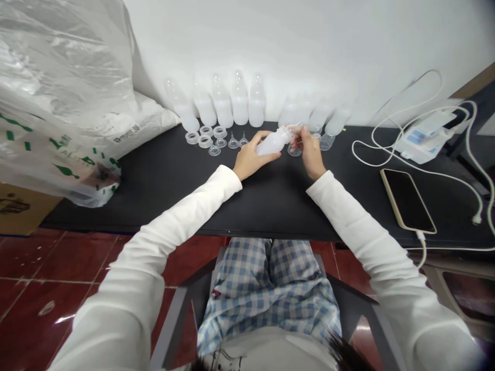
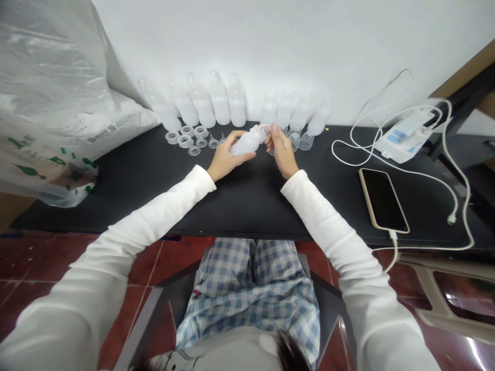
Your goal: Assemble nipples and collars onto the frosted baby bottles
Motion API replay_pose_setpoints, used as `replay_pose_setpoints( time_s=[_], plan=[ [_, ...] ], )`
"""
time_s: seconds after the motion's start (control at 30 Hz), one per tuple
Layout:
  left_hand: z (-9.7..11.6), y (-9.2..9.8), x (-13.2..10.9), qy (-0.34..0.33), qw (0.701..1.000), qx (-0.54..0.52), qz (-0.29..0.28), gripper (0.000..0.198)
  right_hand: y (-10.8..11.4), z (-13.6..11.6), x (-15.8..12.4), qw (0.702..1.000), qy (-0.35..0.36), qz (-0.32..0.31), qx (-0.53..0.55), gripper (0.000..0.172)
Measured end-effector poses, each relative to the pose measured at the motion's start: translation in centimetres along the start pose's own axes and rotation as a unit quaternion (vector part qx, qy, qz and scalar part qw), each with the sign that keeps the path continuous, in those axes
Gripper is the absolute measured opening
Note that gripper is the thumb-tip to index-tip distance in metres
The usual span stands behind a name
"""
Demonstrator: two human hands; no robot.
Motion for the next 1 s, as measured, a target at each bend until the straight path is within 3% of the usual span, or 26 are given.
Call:
replay_pose_setpoints(
  time_s=[0.23,0.4,0.57,0.7,0.83,0.9,1.0],
  plan=[
    [0.0,0.0,0.1,-0.014,1.000,0.012,0.003,0.052,0.0,0.4,-0.2,0.999,0.004,-0.049,0.011,0.063],
    [0.9,0.2,-0.5,-0.031,0.997,0.076,0.013,0.053,-0.6,-0.1,-1.0,0.995,0.066,0.035,-0.062,0.055],
    [0.5,0.1,-0.4,-0.007,0.995,0.091,0.032,0.053,-0.6,-0.7,-1.3,0.994,0.074,0.041,-0.072,0.064],
    [-0.2,0.0,0.1,-0.004,0.997,0.065,0.034,0.052,-0.3,-0.2,-1.0,0.992,0.082,0.059,-0.070,0.057],
    [-0.2,0.0,0.0,-0.038,0.999,0.011,-0.021,0.055,-0.4,-0.6,-0.9,0.997,0.068,-0.007,-0.020,0.064],
    [0.0,0.1,-0.1,-0.046,0.998,0.000,-0.040,0.056,-0.5,-1.3,-1.1,0.997,0.063,-0.050,0.006,0.059],
    [0.3,0.2,-0.2,-0.037,0.998,0.020,-0.038,0.056,-0.7,-1.8,-1.1,0.997,0.062,-0.052,0.002,0.055]
  ],
)
Point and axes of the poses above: each hand's wrist, its own x-axis towards the middle knuckle, its own y-axis out of the back of the hand, z = x × y, the point moved 1 cm from there along x, towards the middle knuckle, and after that the axes turned 8 degrees about x, right-handed, at the moved point
